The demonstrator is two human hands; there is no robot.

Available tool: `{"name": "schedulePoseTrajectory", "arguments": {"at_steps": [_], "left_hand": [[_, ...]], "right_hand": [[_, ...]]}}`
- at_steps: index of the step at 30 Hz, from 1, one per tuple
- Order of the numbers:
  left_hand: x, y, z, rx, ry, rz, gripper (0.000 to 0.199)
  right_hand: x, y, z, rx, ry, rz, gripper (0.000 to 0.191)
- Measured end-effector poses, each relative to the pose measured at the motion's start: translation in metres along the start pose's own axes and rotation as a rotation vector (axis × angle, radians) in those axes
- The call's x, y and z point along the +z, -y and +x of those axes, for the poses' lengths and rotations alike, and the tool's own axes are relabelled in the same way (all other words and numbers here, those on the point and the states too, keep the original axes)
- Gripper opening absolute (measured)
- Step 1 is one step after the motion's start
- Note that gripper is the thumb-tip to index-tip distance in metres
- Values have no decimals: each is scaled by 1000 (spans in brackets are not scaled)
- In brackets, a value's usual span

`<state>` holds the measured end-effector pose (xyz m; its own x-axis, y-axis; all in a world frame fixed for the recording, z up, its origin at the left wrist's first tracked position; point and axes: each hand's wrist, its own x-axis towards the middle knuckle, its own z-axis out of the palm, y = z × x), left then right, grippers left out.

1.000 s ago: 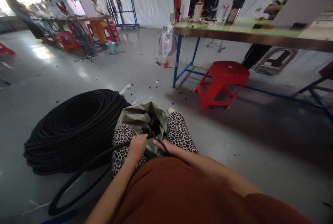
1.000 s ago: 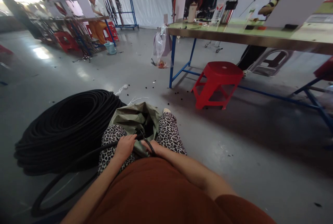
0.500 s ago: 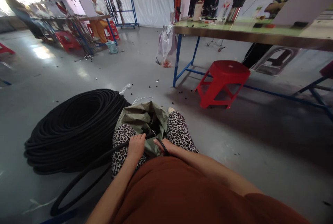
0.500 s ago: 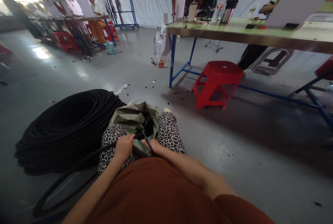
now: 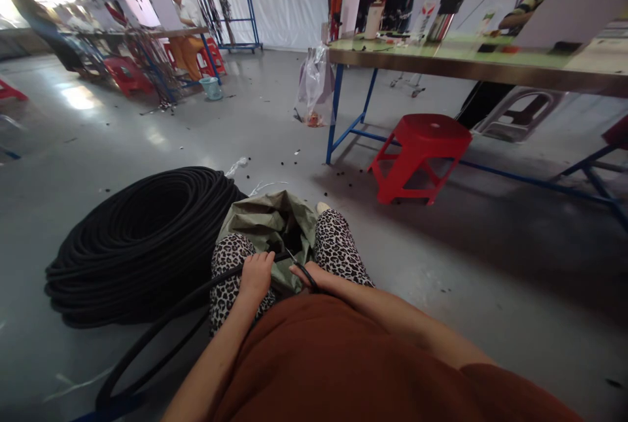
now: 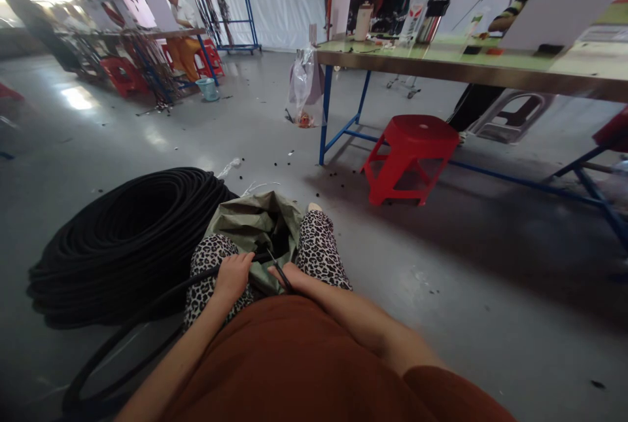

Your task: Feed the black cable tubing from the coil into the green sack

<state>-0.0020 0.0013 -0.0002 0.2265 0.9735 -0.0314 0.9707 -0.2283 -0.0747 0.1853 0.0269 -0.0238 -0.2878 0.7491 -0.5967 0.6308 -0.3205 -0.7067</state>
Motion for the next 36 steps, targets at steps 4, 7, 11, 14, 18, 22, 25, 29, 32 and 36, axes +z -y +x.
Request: {"name": "schedulePoseTrajectory", "arguments": {"at_steps": [4,7,11,14,18,22,25,29,32,36], "left_hand": [[-1,0,0,5,20,22,40],[0,0,0,6,24,29,40],[0,0,0,-3,12,19,40],[0,0,0,-10,12,14,40],[2,0,0,-14,2,6,40],[3,1,0,-22,-26,-12,40],[3,1,0,-30,-37,-34,39],[0,0,1,-49,-49,-64,37],[-1,0,1,-50,-44,-54,37],[1,1,2,-48,-44,-39,38]], "right_hand": [[1,0,1,-3,-28,-134,38],[2,-1,3,10,-17,-147,41],[2,-2,4,81,13,-115,47],[1,-1,3,120,39,-55,50],[0,0,-1,185,94,147,53],[1,-2,-7,190,107,391,49],[0,-3,-10,178,140,480,49],[-3,-3,-14,151,196,437,54],[-5,-2,-15,121,215,433,54],[-3,-3,-13,115,223,432,54]]}}
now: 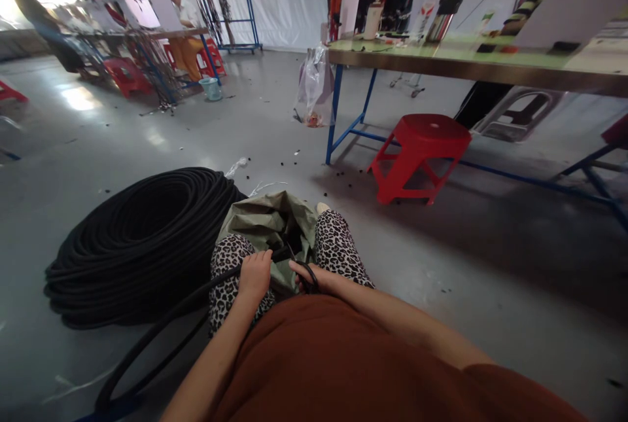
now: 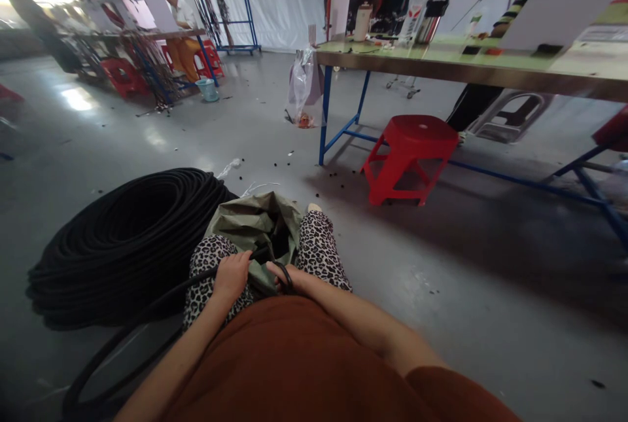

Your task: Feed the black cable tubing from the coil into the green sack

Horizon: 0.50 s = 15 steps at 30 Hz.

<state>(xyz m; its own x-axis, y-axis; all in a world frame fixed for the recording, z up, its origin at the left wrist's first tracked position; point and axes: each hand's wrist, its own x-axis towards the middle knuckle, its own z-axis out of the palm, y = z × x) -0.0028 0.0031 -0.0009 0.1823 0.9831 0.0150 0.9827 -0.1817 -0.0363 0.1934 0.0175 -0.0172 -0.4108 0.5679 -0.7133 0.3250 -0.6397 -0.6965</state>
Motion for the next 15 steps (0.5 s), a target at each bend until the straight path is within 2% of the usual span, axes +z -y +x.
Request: {"name": "schedulePoseTrajectory", "arguments": {"at_steps": [9,15], "left_hand": [[1,0,0,15,6,-5,39],[-2,-3,-1,28,7,-19,37]], "right_hand": [[-2,-5,5,-55,37,-45,52],[0,-6,10,-13,31,2,52]]}}
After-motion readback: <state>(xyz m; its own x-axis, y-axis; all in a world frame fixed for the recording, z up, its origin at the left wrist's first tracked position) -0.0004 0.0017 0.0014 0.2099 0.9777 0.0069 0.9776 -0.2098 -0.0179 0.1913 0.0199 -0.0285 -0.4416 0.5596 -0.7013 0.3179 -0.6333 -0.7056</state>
